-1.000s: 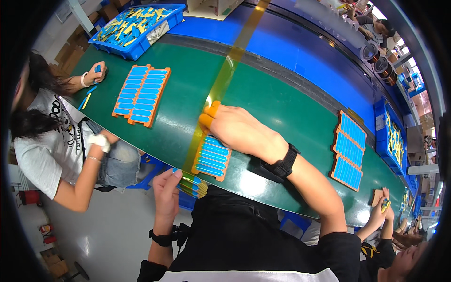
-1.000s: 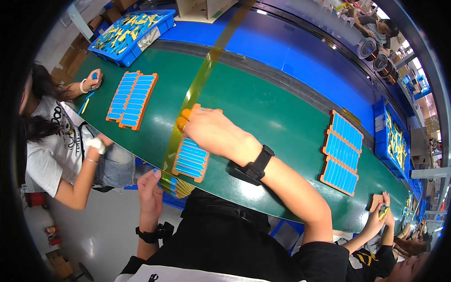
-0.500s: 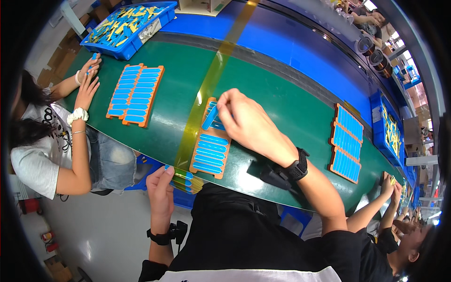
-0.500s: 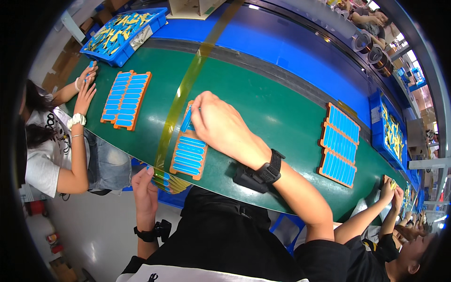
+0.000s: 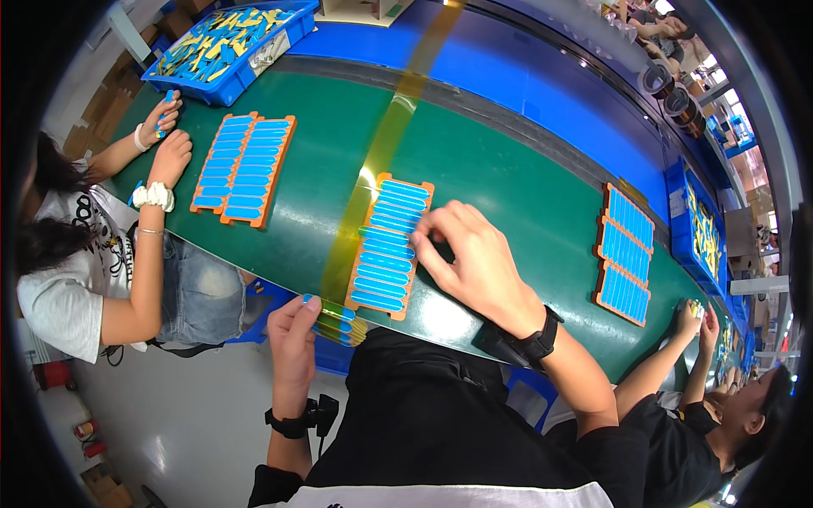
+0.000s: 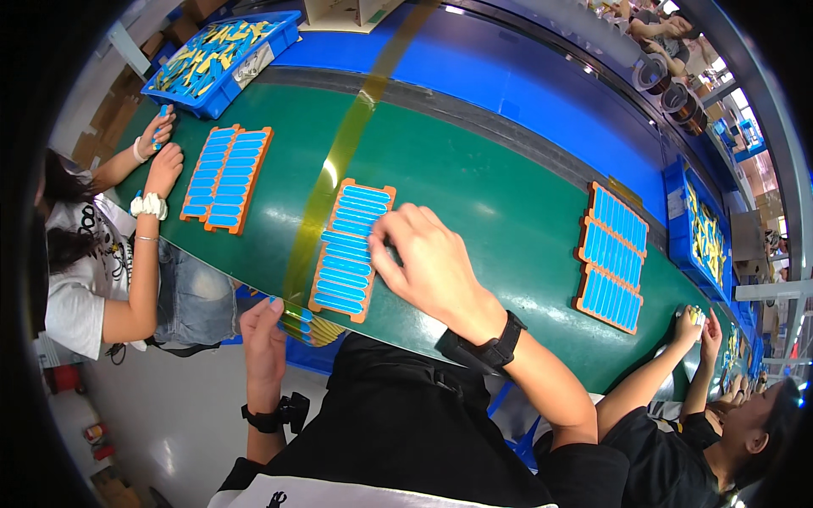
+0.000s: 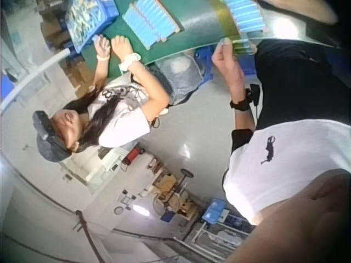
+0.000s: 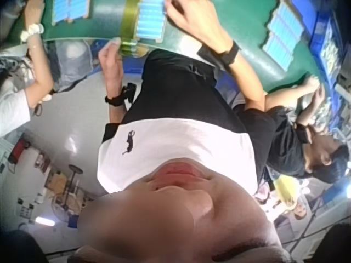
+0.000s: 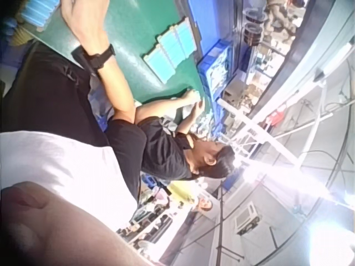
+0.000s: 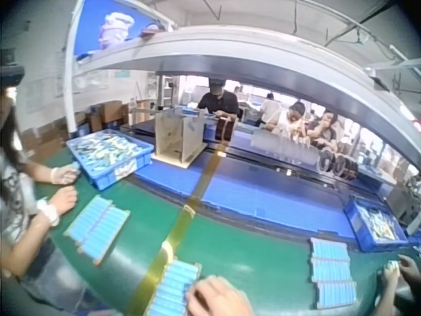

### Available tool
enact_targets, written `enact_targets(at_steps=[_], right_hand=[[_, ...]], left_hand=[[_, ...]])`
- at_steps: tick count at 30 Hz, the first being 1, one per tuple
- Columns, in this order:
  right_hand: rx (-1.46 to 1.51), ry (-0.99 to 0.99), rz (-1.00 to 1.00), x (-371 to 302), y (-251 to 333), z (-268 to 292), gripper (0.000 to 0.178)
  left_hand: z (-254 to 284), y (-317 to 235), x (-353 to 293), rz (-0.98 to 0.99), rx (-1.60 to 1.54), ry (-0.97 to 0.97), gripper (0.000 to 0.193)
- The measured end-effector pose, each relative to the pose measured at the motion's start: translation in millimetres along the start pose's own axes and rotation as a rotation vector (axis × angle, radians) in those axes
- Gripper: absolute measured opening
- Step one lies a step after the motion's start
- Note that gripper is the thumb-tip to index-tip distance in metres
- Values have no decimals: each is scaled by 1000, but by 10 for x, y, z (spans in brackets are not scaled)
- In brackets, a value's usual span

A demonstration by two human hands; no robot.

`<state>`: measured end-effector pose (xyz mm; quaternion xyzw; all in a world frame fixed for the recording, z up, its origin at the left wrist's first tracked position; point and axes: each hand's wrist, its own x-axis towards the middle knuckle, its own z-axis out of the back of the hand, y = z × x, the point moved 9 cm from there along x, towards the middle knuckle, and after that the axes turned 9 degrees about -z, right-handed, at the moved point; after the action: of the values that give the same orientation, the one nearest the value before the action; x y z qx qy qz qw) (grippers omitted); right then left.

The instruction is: The recorder is applying yellow adhesive tape to small electronic components arranged on a board at an assembly line.

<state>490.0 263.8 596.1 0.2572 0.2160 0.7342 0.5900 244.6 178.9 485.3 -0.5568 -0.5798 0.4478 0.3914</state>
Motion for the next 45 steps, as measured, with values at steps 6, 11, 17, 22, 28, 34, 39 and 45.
enact_targets(at_steps=[6,11,17,22,28,34,39,45], right_hand=[[-161,104,439,-40,345,-151,35],[-199,69,439,-75,285,-52,36],[-429,-4,501,-137,327,-164,29],[-301,19,496,-90,326,-107,28],[-90,-6,410,71,135,146,39],[-188,68,532,2,244,-47,34],[-451,48,594,-80,269,-95,31],[-199,85,564,-14,246,-41,28]], left_hand=[[-192,-6,-66,32,-52,14,27],[-81,64,-78,35,1,2,27],[-288,25,-83,51,-11,-3,24],[-335,28,-111,53,-14,-24,23],[-416,101,-163,114,4,-15,25],[-354,74,-147,87,5,-66,25],[-318,-2,-145,48,20,-76,25],[-370,33,-153,77,14,-73,25]])
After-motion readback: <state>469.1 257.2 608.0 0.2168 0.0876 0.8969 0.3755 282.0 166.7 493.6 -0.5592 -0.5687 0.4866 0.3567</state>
